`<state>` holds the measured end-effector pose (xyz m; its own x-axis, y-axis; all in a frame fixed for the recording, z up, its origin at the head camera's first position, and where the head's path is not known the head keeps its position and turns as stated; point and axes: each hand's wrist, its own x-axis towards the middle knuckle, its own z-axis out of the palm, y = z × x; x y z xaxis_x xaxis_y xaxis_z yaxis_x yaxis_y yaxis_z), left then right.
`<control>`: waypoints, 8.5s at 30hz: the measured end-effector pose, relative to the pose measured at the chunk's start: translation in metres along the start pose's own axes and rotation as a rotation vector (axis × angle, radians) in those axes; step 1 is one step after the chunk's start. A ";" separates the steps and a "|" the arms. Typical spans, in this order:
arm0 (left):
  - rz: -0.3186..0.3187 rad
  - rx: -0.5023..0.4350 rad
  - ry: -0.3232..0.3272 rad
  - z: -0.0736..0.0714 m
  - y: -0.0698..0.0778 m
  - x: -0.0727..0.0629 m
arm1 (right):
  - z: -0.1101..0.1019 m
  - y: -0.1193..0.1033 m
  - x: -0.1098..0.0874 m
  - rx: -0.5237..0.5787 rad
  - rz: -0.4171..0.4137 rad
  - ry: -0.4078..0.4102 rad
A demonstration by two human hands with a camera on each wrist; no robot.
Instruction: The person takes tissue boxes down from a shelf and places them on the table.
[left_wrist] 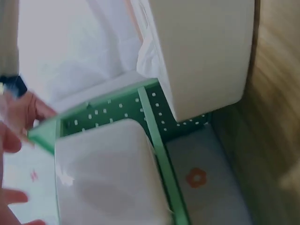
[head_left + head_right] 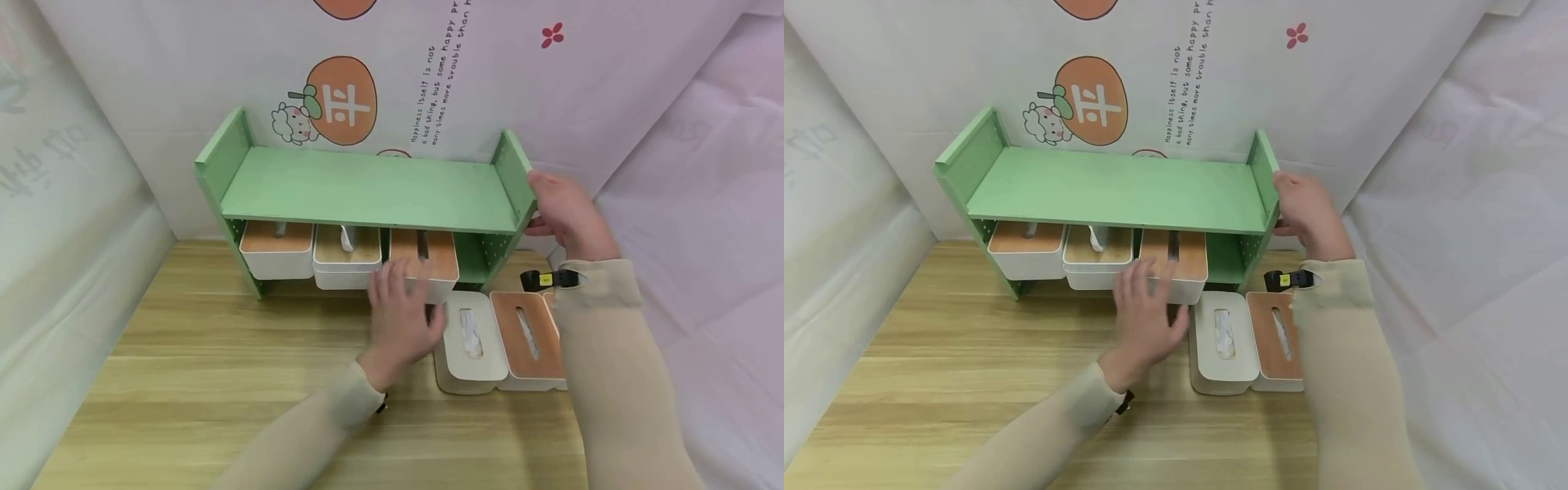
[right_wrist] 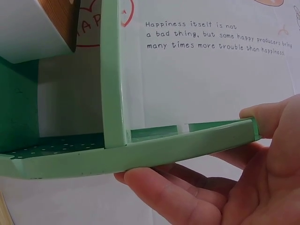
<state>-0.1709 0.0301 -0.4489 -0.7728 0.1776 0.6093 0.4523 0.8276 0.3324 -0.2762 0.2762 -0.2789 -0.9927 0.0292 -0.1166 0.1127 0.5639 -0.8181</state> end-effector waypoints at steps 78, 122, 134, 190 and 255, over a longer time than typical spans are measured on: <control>-1.069 -1.564 -0.438 -0.011 -0.070 0.015 | 0.006 -0.001 0.000 -0.038 -0.002 0.027; -0.875 -1.341 -0.702 -0.097 -0.132 -0.093 | 0.003 0.003 0.002 -0.034 -0.006 0.020; -1.004 -1.268 -0.626 -0.109 -0.181 -0.143 | 0.003 0.004 0.002 -0.048 -0.011 0.011; -0.162 0.242 -0.289 -0.091 -0.116 -0.147 | 0.006 0.001 0.003 -0.054 0.030 0.002; 0.022 0.307 -0.543 -0.021 -0.042 -0.092 | 0.005 0.007 0.004 -0.061 0.025 0.028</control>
<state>-0.1093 -0.0320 -0.5044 -0.9172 0.3751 0.1341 0.3846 0.9216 0.0530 -0.2793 0.2760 -0.2876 -0.9906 0.0666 -0.1196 0.1353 0.6119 -0.7793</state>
